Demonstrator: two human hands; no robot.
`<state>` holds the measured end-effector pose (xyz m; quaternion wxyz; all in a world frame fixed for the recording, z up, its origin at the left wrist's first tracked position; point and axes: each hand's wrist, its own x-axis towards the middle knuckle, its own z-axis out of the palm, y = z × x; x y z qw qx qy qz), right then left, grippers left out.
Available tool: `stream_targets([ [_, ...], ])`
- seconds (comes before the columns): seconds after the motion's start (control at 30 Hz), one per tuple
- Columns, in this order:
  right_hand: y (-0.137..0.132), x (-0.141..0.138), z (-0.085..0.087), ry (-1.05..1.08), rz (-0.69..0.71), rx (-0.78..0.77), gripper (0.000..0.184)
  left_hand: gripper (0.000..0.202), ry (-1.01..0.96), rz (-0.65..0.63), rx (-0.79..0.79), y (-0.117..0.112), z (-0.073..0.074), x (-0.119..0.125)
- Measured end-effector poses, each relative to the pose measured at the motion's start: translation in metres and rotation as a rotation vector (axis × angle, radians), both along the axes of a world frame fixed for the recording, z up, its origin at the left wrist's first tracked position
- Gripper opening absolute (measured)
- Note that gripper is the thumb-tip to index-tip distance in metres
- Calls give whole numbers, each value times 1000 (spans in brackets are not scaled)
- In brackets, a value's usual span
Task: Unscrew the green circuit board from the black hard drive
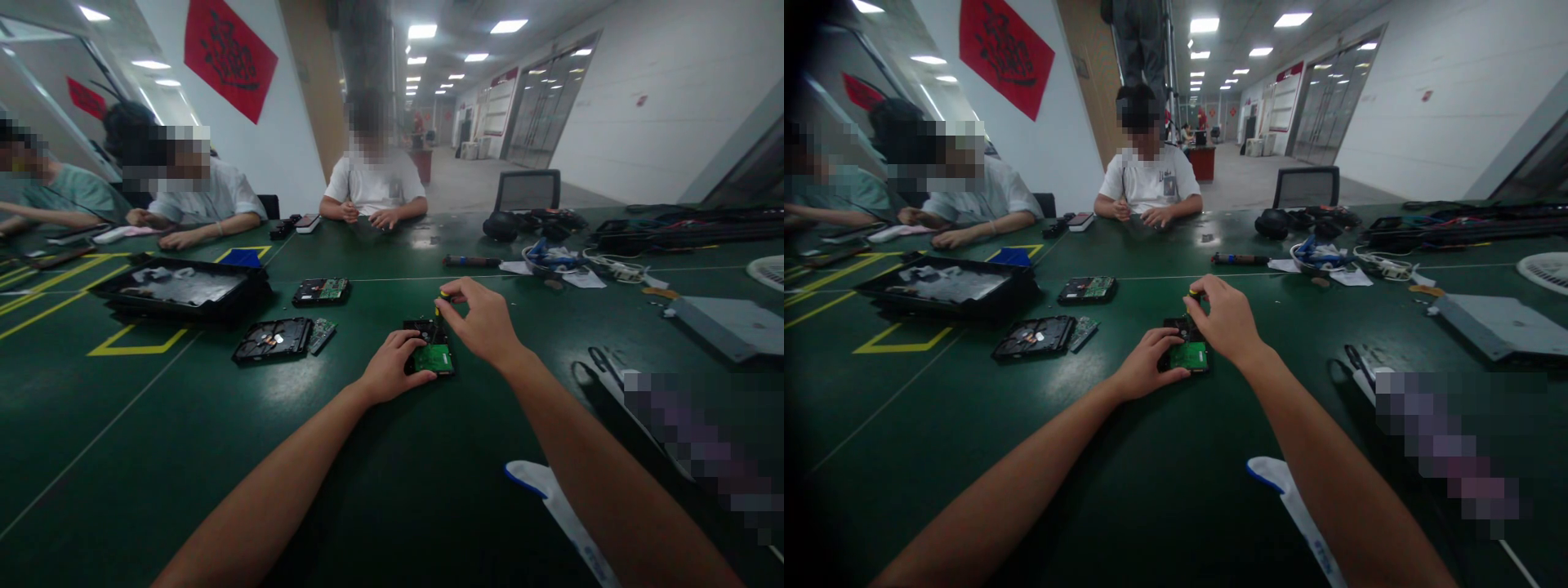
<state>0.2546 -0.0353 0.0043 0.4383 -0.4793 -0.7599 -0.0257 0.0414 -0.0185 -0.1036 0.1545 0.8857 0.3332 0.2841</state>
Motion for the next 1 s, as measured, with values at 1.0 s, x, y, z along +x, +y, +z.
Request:
stream_targets([
  [1.0,-2,-1,3,-27,35,21,11,64,8,7,3,-1,2,0],
])
